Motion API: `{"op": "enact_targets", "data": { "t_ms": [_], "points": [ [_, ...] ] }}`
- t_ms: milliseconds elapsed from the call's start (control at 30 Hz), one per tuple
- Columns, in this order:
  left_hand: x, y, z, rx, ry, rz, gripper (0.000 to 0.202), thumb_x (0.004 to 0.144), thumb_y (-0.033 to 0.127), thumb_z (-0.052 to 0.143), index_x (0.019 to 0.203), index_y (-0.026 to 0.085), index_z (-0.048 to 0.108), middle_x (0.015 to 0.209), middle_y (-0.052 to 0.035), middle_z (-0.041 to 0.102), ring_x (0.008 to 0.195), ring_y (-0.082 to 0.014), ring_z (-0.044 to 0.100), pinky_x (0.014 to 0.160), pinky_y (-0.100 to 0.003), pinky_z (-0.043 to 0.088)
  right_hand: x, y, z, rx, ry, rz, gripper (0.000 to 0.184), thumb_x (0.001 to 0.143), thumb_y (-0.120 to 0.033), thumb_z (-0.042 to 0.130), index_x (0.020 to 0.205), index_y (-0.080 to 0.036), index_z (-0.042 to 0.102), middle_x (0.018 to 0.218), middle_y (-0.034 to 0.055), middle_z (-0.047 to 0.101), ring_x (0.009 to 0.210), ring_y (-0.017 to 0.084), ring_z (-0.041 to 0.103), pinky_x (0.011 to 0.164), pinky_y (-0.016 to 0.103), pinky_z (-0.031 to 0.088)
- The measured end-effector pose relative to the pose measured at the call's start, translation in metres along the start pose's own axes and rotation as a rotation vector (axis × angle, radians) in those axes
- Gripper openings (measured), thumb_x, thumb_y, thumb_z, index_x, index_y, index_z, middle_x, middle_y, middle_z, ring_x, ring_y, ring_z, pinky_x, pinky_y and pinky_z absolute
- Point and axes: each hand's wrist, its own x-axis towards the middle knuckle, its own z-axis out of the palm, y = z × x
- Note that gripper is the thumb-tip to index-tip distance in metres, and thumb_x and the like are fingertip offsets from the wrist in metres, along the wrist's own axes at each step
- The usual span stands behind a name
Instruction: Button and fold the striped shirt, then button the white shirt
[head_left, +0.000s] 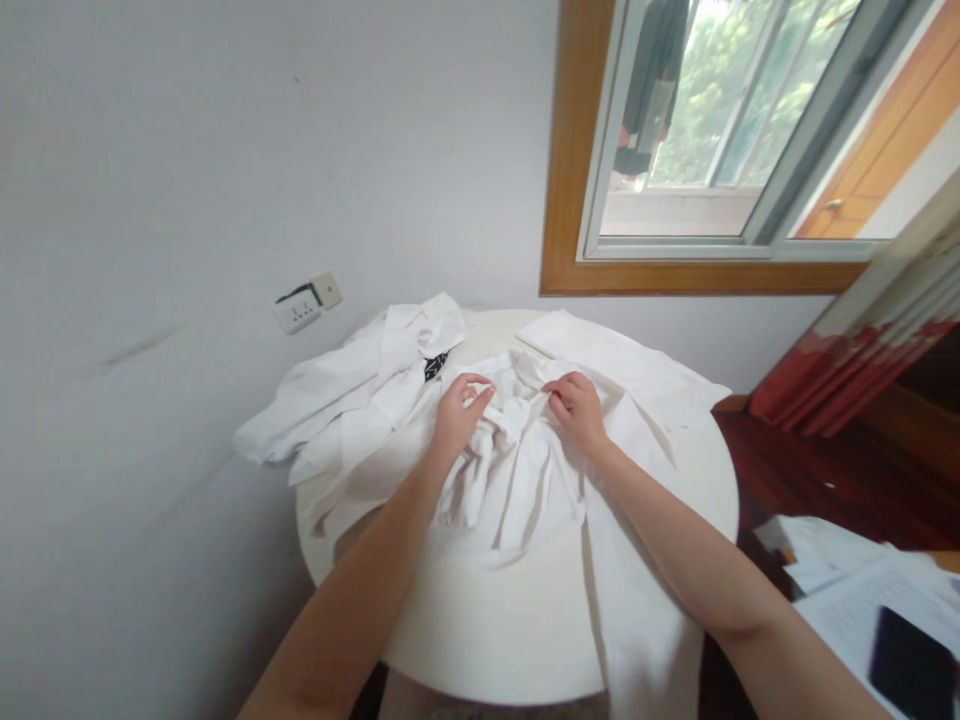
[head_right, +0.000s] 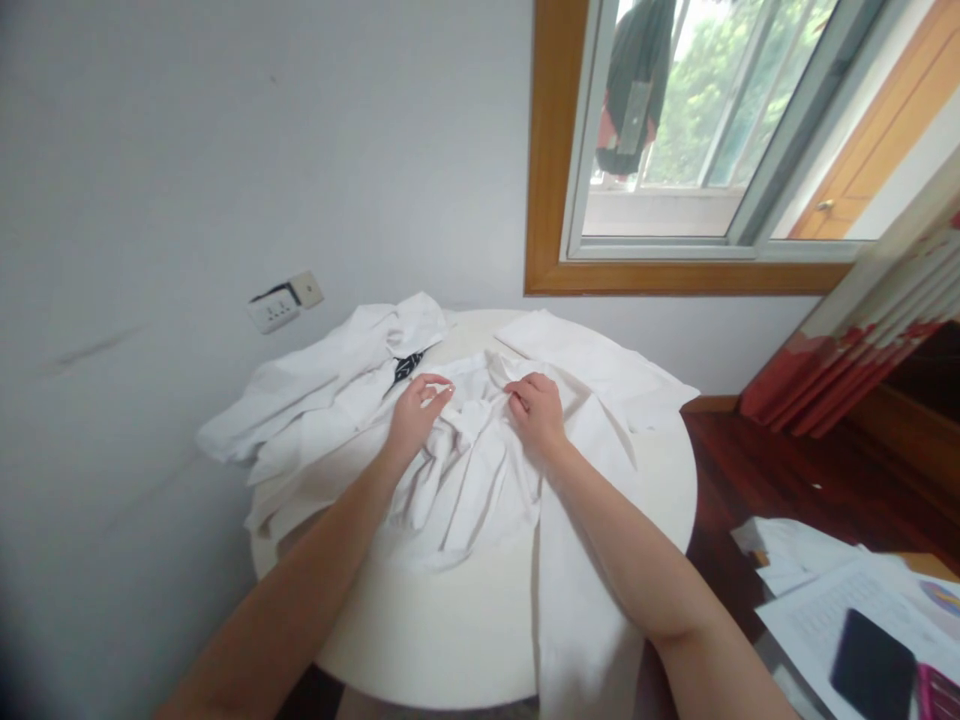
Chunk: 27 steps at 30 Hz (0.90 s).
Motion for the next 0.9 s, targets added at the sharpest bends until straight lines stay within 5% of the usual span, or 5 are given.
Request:
{"op": "enact_targets", "data": {
  "t_ms": [233,467,600,733,900],
  "points": [
    [0.0,-0.009,-0.016,0.707,0.135,0.072,0.022,0.087,0.033,0.046,0.103,0.023,0.058,0.081,-0.0031,0.061,0.077,-0.0177,0.057,0.068,-0.026,0.039,0.004,0.007,-0.006,-0.05,0.089,0.118,0.016,0.076,-0.017,0.048,0.074,-0.019,0.063,0.091,0.0079,0.054,0.089,0.022,0.05,0.079,0.036,0.04],
    [-0.005,-0.004,-0.009,0.942,-0.008,0.239,0.022,0.089,0.024,0.041,0.1,0.02,0.059,0.091,-0.0084,0.058,0.091,-0.0225,0.053,0.08,-0.034,0.04,-0.002,-0.018,0.0,0.107,-0.299,-0.161,0.028,0.081,-0.027,0.054,0.108,-0.023,0.058,0.106,0.0061,0.061,0.103,0.023,0.051,0.094,0.04,0.034],
    [-0.01,0.015,-0.007,0.895,0.011,0.326,0.022,0.086,0.02,0.046,0.103,0.022,0.059,0.1,-0.0087,0.057,0.1,-0.0245,0.049,0.087,-0.039,0.037,-0.004,-0.018,0.01,0.113,-0.332,-0.16,0.013,0.087,-0.031,0.05,0.089,-0.022,0.059,0.098,0.0069,0.062,0.097,0.021,0.053,0.088,0.036,0.038],
    [-0.018,0.028,0.005,0.665,-0.202,0.466,0.02,0.087,0.017,0.041,0.101,0.021,0.056,0.1,-0.006,0.059,0.098,-0.0203,0.051,0.089,-0.036,0.038,-0.002,-0.01,0.013,0.12,-0.301,-0.094,0.015,0.091,-0.027,0.042,0.093,-0.021,0.056,0.088,0.0058,0.062,0.086,0.02,0.055,0.081,0.034,0.04],
    [-0.022,0.017,0.017,0.412,-0.304,0.276,0.014,0.087,0.018,0.039,0.097,0.02,0.049,0.085,-0.0036,0.059,0.081,-0.0166,0.056,0.076,-0.029,0.044,0.0,-0.008,0.003,0.087,-0.401,-0.184,0.018,0.085,-0.03,0.053,0.1,-0.021,0.058,0.095,0.0076,0.059,0.091,0.02,0.053,0.082,0.034,0.04]
  ]
}}
